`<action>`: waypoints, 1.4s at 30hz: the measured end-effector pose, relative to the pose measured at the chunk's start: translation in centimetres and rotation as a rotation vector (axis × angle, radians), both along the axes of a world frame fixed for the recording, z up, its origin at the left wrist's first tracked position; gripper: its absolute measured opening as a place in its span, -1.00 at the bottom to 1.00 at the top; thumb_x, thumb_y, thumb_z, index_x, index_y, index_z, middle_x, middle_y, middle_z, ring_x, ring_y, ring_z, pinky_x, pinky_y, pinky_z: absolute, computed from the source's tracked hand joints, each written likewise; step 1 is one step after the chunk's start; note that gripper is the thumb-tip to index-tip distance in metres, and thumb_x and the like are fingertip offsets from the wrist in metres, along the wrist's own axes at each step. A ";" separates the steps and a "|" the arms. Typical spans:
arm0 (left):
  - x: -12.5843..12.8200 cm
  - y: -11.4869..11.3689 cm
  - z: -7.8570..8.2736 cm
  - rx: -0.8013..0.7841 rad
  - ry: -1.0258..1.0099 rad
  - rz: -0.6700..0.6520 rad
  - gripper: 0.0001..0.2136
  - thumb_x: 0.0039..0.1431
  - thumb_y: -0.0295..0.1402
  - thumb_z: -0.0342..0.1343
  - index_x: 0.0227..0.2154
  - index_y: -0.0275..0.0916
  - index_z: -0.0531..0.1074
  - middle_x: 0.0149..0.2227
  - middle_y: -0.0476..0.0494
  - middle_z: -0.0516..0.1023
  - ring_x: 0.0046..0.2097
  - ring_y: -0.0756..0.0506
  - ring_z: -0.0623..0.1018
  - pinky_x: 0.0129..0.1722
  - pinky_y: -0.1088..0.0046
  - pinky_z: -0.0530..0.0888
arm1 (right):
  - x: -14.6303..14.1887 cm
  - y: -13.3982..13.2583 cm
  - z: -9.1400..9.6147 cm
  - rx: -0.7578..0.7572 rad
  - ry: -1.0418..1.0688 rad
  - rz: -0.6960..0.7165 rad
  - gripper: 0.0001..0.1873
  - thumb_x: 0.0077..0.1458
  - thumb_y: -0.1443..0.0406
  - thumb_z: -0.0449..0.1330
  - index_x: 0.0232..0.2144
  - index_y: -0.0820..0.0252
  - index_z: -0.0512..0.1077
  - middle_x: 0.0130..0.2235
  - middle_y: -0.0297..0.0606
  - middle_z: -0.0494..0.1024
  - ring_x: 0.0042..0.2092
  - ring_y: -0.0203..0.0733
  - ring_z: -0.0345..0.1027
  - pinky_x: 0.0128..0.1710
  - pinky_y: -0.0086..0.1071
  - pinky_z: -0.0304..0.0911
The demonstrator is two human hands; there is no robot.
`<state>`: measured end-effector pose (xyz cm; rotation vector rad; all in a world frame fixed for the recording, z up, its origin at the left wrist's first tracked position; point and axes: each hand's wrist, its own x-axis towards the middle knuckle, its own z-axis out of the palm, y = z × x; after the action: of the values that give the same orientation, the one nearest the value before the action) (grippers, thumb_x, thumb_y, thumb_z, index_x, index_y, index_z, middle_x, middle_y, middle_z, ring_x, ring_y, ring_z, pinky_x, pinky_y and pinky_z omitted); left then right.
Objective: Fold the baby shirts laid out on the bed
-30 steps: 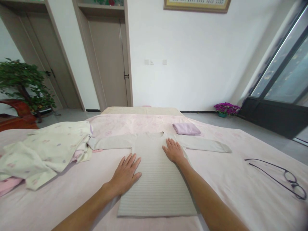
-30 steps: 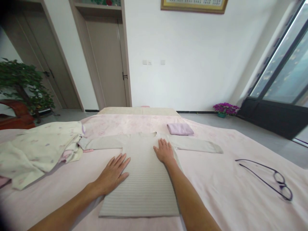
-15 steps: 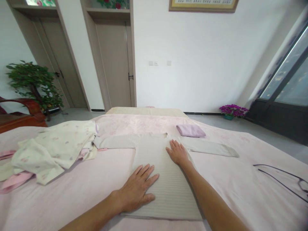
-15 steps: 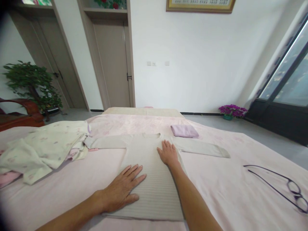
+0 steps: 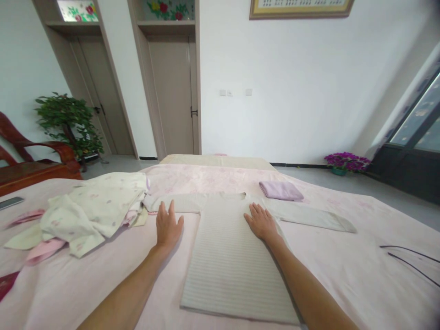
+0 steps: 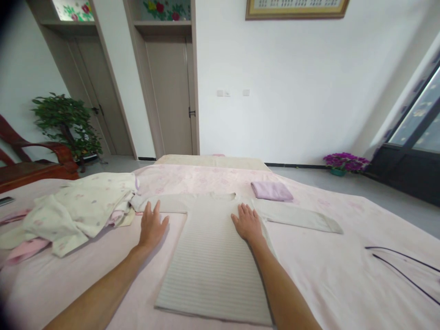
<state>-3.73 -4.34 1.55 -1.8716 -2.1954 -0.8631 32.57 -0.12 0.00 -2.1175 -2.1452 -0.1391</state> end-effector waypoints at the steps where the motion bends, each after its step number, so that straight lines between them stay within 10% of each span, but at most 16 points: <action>1: -0.7 0.4 0.1 0.052 -0.042 0.056 -0.38 0.26 -0.29 0.00 0.32 -0.40 0.02 0.40 -0.54 -0.12 0.40 -0.38 -0.01 0.31 0.03 0.10 | 0.0 0.0 -0.1 0.004 -0.003 0.003 -0.27 0.33 -0.01 -0.17 0.36 0.32 0.06 0.40 -0.06 0.04 0.40 -0.01 -0.16 0.34 -0.12 -0.27; 19: -7.8 4.8 -1.2 0.035 -0.256 0.256 -0.57 0.18 -0.35 -0.01 0.11 -0.36 0.37 0.18 -0.44 0.34 0.19 -0.35 0.36 0.17 0.08 0.31 | 0.4 0.5 -1.0 0.045 -0.036 0.022 -0.31 0.34 0.01 -0.15 0.34 0.30 0.10 0.38 -0.03 0.08 0.39 0.02 -0.11 0.33 -0.06 -0.21; 28: -3.5 3.2 -0.6 0.161 0.188 -0.164 -0.52 0.19 -0.47 -0.03 0.19 -0.30 0.33 0.28 -0.26 0.30 0.33 -0.25 0.17 0.33 0.17 0.09 | 0.3 0.4 -0.7 0.041 -0.021 0.021 -0.31 0.34 0.01 -0.16 0.34 0.31 0.12 0.38 -0.04 0.10 0.38 0.02 -0.09 0.33 -0.08 -0.21; 35: -5.7 4.0 -1.0 0.018 -0.109 0.381 -0.50 0.20 -0.30 0.02 0.21 -0.23 0.32 0.34 -0.45 0.06 0.26 -0.43 0.25 0.17 0.01 0.26 | 0.2 -0.1 -0.4 0.069 -0.008 0.025 -0.33 0.34 0.03 -0.14 0.33 0.31 0.13 0.37 -0.03 0.12 0.38 0.00 -0.08 0.32 -0.09 -0.20; 42: -7.3 5.2 -1.1 -0.034 -0.102 0.308 -0.49 0.18 -0.30 -0.02 0.17 -0.38 0.32 0.24 -0.50 0.27 0.22 -0.45 0.29 0.13 -0.01 0.31 | 0.1 0.0 -0.1 0.037 -0.005 0.014 -0.33 0.34 0.02 -0.15 0.34 0.28 0.11 0.37 -0.03 0.11 0.38 0.01 -0.08 0.32 -0.08 -0.20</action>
<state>-11.01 0.85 0.47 -1.4741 -2.4847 -0.8820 32.66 -0.13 -0.13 -2.0844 -2.1422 -0.1815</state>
